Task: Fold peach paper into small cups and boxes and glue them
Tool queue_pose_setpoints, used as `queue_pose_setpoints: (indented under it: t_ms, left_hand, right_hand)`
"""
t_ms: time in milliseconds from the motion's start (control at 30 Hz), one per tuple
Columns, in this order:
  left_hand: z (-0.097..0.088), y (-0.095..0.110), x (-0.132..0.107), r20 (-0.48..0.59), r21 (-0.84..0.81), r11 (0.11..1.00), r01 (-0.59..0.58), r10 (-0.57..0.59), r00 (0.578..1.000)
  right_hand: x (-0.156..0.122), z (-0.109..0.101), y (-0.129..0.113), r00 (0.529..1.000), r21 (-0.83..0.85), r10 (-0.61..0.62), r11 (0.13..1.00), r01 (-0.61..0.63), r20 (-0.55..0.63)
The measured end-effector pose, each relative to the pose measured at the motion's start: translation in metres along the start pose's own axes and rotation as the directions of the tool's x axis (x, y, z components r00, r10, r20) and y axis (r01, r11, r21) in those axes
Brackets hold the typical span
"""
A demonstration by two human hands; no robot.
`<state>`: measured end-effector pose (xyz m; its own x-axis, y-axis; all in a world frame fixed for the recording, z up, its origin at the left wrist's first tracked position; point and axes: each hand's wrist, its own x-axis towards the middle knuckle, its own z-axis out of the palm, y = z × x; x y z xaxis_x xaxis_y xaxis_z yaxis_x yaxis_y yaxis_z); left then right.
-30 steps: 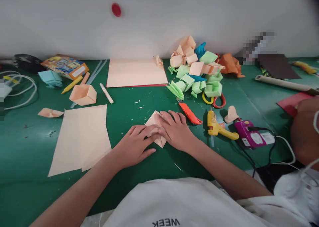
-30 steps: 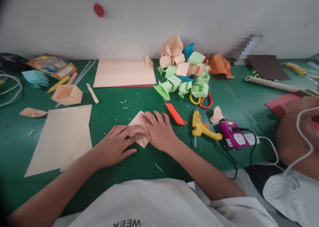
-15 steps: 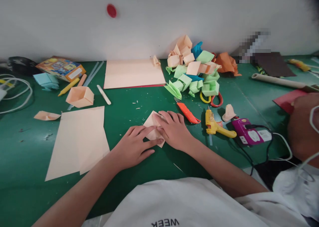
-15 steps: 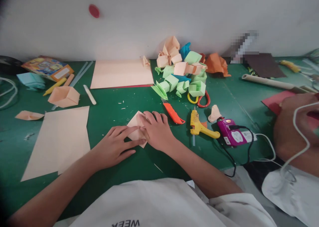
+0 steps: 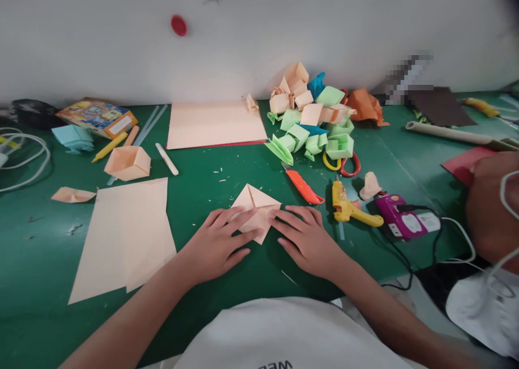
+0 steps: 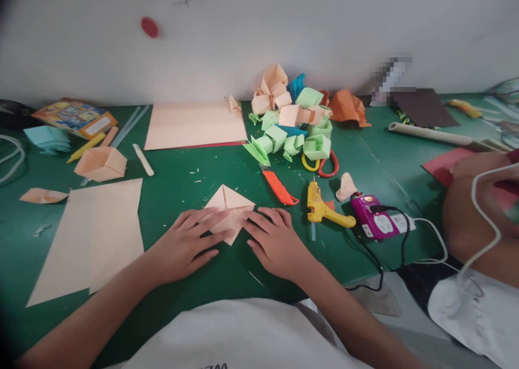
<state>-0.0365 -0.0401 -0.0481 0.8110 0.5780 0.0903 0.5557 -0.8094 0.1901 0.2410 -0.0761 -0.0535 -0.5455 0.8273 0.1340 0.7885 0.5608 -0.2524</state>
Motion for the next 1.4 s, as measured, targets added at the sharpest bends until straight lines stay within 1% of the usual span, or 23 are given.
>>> queue_pose_setpoints:
  t_ms: [67, 133, 300, 367, 433, 500, 567, 633, 667, 700, 767, 867, 1000, 1133, 1267, 1400]
  left_hand:
    - [0.0, 0.001, 0.001, -0.009, 0.008, 1.0, -0.017, 0.017, 1.0]
    - [0.0, 0.002, 0.001, -0.017, 0.011, 0.999, -0.032, 0.032, 0.999]
    - [0.001, 0.002, 0.001, 0.015, 0.027, 0.999, -0.039, 0.038, 0.999]
    - [0.001, 0.002, 0.001, 0.011, 0.031, 0.999, -0.037, 0.036, 0.999]
    - [0.001, 0.002, 0.001, -0.003, 0.027, 0.999, -0.036, 0.036, 0.999]
    - [0.0, 0.002, 0.002, -0.016, 0.016, 0.999, -0.034, 0.035, 0.999]
    - [0.0, 0.002, 0.002, -0.019, 0.003, 0.999, -0.035, 0.035, 0.999]
    - [0.0, 0.001, 0.001, -0.003, -0.003, 0.999, -0.035, 0.034, 0.999]
    - [0.0, 0.001, 0.001, 0.009, -0.004, 0.999, -0.035, 0.035, 0.999]
    - [0.0, 0.0, 0.001, 0.021, -0.005, 0.999, -0.037, 0.037, 0.999]
    - [0.0, -0.002, 0.0, 0.036, -0.013, 0.999, -0.045, 0.046, 0.998]
    - [-0.002, -0.005, -0.001, 0.025, -0.044, 0.997, -0.064, 0.066, 0.998]
    - [-0.004, -0.008, -0.001, -0.005, -0.091, 0.994, -0.061, 0.061, 0.998]
    - [-0.004, -0.008, 0.0, 0.012, -0.125, 0.99, -0.072, 0.074, 0.997]
    - [-0.003, -0.008, 0.001, 0.007, -0.151, 0.984, -0.09, 0.092, 0.996]
    - [-0.001, -0.008, 0.001, -0.005, -0.163, 0.981, -0.104, 0.104, 0.995]
  right_hand:
    - [-0.001, 0.002, 0.0, 1.0, 0.008, 0.009, 1.0, -0.009, 0.024]
    - [0.0, 0.003, -0.001, 0.999, 0.008, 0.025, 1.0, -0.026, 0.024]
    - [-0.001, 0.004, -0.002, 0.998, 0.01, 0.053, 0.999, -0.053, 0.021]
    - [-0.002, 0.004, -0.003, 0.998, 0.006, 0.052, 0.999, -0.052, 0.018]
    - [-0.002, 0.004, -0.002, 0.998, -0.005, 0.068, 0.998, -0.069, -0.009]
    - [0.001, 0.002, 0.002, 0.99, -0.013, 0.121, 0.992, -0.122, -0.066]
    - [0.009, -0.002, 0.009, 0.973, -0.01, 0.195, 0.98, -0.198, -0.127]
    - [0.019, -0.007, 0.021, 0.962, -0.002, 0.236, 0.971, -0.239, -0.14]
    - [0.025, -0.011, 0.027, 0.97, 0.003, 0.216, 0.976, -0.217, -0.115]
    - [0.032, -0.014, 0.034, 0.983, 0.01, 0.175, 0.985, -0.175, -0.064]
    - [0.044, -0.021, 0.045, 0.994, 0.047, 0.111, 0.993, -0.112, 0.021]
    - [0.057, -0.031, 0.056, 0.989, 0.107, 0.039, 0.993, -0.055, 0.145]
    - [0.066, -0.041, 0.059, 0.954, 0.151, -0.06, 0.988, 0.016, 0.293]
    - [0.07, -0.046, 0.061, 0.916, 0.158, -0.092, 0.987, 0.031, 0.392]
    - [0.074, -0.047, 0.066, 0.882, 0.156, -0.12, 0.986, 0.054, 0.456]
    - [0.078, -0.049, 0.07, 0.849, 0.161, -0.181, 0.98, 0.115, 0.496]
